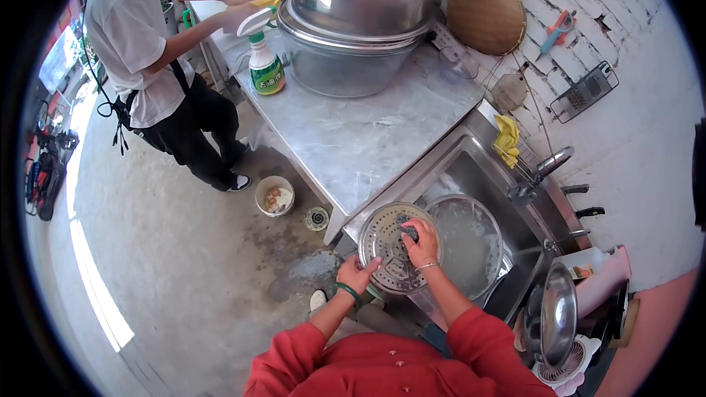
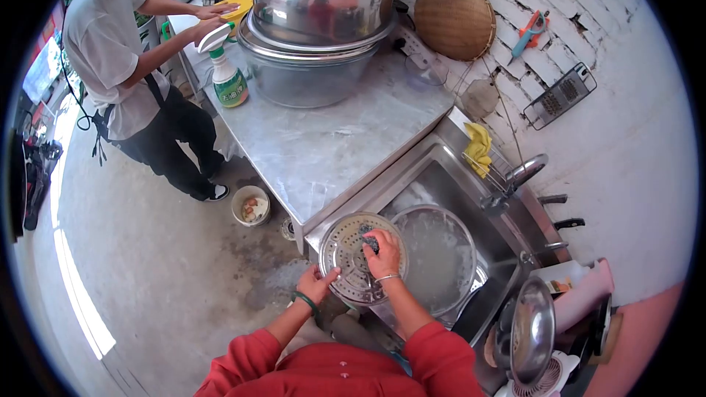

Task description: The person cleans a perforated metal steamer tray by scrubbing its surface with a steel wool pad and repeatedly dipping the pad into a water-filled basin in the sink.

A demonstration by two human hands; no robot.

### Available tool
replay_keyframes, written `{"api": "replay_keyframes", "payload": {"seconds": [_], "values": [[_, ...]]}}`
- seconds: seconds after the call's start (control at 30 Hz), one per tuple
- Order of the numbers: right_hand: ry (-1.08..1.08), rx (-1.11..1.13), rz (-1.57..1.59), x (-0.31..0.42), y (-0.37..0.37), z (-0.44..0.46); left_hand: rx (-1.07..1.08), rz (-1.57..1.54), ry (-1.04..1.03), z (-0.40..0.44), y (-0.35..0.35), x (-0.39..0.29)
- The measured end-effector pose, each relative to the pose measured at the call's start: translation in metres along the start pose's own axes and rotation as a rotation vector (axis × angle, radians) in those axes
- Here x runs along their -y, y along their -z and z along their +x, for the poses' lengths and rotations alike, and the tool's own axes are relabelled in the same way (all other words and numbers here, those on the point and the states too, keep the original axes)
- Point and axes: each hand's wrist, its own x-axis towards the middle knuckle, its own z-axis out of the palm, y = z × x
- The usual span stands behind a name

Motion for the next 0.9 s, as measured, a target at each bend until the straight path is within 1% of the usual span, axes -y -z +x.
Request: {"api": "replay_keyframes", "payload": {"seconds": [0.07,0.1,0.17,0.23,0.27,0.3,0.33,0.43,0.47,0.57,0.6,0.67,0.7,0.73,0.8,0.9], "values": [[0.006,0.043,0.044,-0.002,0.003,0.000,-0.108,0.204,-0.106,0.019,0.009,-0.002],[0.007,0.044,0.043,-0.002,0.002,0.000,-0.109,0.203,-0.106,0.023,0.012,-0.003],[0.041,0.032,0.017,-0.001,0.002,0.000,-0.008,0.161,-0.081,0.029,0.016,-0.004],[0.056,0.040,0.024,0.012,0.005,-0.002,-0.028,0.080,-0.095,0.039,0.011,0.026],[0.065,0.047,0.007,0.015,0.004,-0.002,-0.058,0.087,-0.070,0.027,0.012,0.017],[0.096,0.048,0.010,0.016,0.001,-0.002,0.020,-0.047,-0.010,0.022,0.014,0.017],[0.120,0.055,0.007,0.016,-0.001,0.000,-0.006,-0.088,0.019,0.015,0.011,0.016],[0.081,0.034,0.024,0.023,-0.006,0.003,0.029,0.031,0.031,0.021,0.011,0.032],[0.106,0.022,0.037,0.021,-0.010,0.007,0.052,0.055,0.041,0.024,0.010,0.033],[0.154,0.049,0.046,0.017,-0.011,0.006,0.034,0.016,0.046,0.031,0.007,0.046],[0.159,0.037,0.055,0.019,-0.013,0.008,0.031,0.025,0.035,0.032,0.009,0.042],[0.174,0.041,0.053,0.017,-0.019,0.006,0.078,0.080,0.141,0.020,0.012,0.029],[0.180,0.038,0.058,0.018,-0.020,0.008,0.062,0.052,0.157,0.013,0.012,0.019],[0.177,0.052,0.054,0.019,-0.019,0.007,0.060,0.050,0.156,0.012,0.011,0.021],[0.181,0.063,0.054,0.020,-0.018,0.006,0.103,0.100,0.080,0.015,0.013,0.021],[0.158,0.088,0.097,0.024,-0.018,0.010,0.067,0.135,0.083,0.011,0.015,0.005]]}}
